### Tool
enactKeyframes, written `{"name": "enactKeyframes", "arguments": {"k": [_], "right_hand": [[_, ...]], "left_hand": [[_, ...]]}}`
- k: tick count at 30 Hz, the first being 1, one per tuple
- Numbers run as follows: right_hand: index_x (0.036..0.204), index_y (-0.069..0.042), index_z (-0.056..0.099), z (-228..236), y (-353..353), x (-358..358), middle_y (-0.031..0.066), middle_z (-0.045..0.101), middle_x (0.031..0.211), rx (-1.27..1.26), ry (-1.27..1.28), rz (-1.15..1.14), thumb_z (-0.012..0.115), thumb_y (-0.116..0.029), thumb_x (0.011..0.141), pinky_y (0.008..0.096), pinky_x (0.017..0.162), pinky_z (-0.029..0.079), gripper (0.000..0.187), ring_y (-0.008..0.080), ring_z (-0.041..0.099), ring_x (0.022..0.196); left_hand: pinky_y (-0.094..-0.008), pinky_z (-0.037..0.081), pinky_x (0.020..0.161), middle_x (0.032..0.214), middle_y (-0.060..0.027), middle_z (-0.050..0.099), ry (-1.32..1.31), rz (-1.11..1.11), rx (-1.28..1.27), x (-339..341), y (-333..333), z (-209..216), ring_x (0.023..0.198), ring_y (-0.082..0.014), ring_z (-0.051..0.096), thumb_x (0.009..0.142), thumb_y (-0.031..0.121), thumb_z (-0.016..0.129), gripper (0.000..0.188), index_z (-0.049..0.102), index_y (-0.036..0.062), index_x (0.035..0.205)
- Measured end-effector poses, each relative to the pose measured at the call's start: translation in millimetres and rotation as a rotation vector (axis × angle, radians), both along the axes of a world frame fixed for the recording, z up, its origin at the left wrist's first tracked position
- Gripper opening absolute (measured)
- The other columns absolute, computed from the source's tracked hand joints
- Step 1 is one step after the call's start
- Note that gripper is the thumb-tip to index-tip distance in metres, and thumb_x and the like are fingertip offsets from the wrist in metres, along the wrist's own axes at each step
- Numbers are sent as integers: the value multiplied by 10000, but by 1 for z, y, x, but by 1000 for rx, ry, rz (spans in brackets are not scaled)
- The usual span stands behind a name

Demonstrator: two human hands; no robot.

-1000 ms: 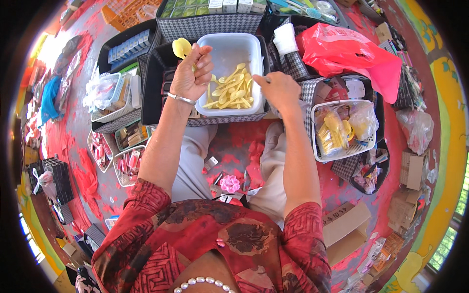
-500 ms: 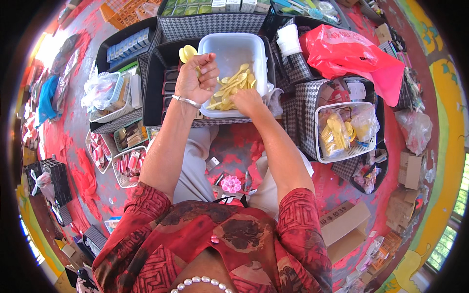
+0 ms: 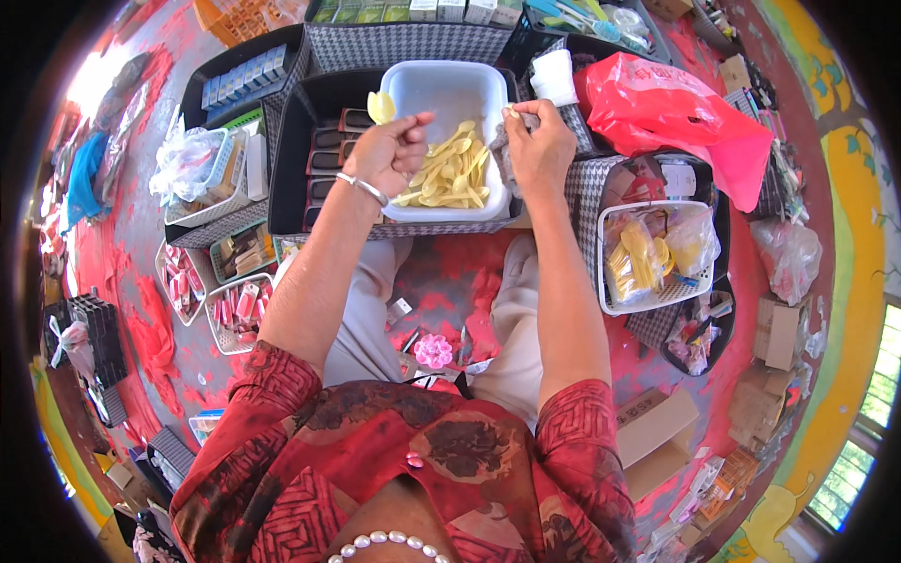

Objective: The person sits on the floor and wipes yellow plastic spoons one by one with a gray cloth, then places them into a white container. The person repeats this process for multiple spoons throughout the clip.

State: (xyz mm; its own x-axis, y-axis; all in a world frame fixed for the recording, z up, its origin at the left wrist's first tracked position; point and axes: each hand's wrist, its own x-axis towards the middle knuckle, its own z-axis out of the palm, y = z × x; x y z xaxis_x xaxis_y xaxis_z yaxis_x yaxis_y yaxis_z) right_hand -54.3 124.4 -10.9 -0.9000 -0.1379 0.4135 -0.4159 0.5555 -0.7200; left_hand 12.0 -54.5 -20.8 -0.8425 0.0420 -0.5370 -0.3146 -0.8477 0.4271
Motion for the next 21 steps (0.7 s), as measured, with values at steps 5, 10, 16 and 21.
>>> {"name": "enactKeyframes", "arguments": {"k": [5,10,16,21], "right_hand": [[818,-61,608,20,-19,39,85,622,772,-3,394,217,649,-56,709,326,576,468,117,249,603,648],[860,-56,626,17,-22,54,50,604,815,265,625,314,663,-51,693,267,517,465,172,198,604,622],[899,-31,610,26,-1,53,82,601,794,146,347,159,653,-59,736,284,559,478,172,217,602,628],[891,-35,575,43,3,51,123,582,788,-217,176,11,637,-118,788,311,604,485,147,251,601,667]], "left_hand": [[-147,198,333,899,-46,577,105,-179,-76,1,19,6,441,-17,278,942,284,416,322,545,30,1093],[-179,451,569,866,-18,608,231,-76,-99,5,29,19,699,-73,581,893,261,537,295,569,38,1083],[-201,408,482,638,9,544,224,-40,-322,5,16,19,541,-55,475,852,214,592,223,620,18,955],[-213,439,558,701,-11,544,278,-231,-620,5,43,7,598,-77,514,859,154,558,180,579,-8,935]]}}
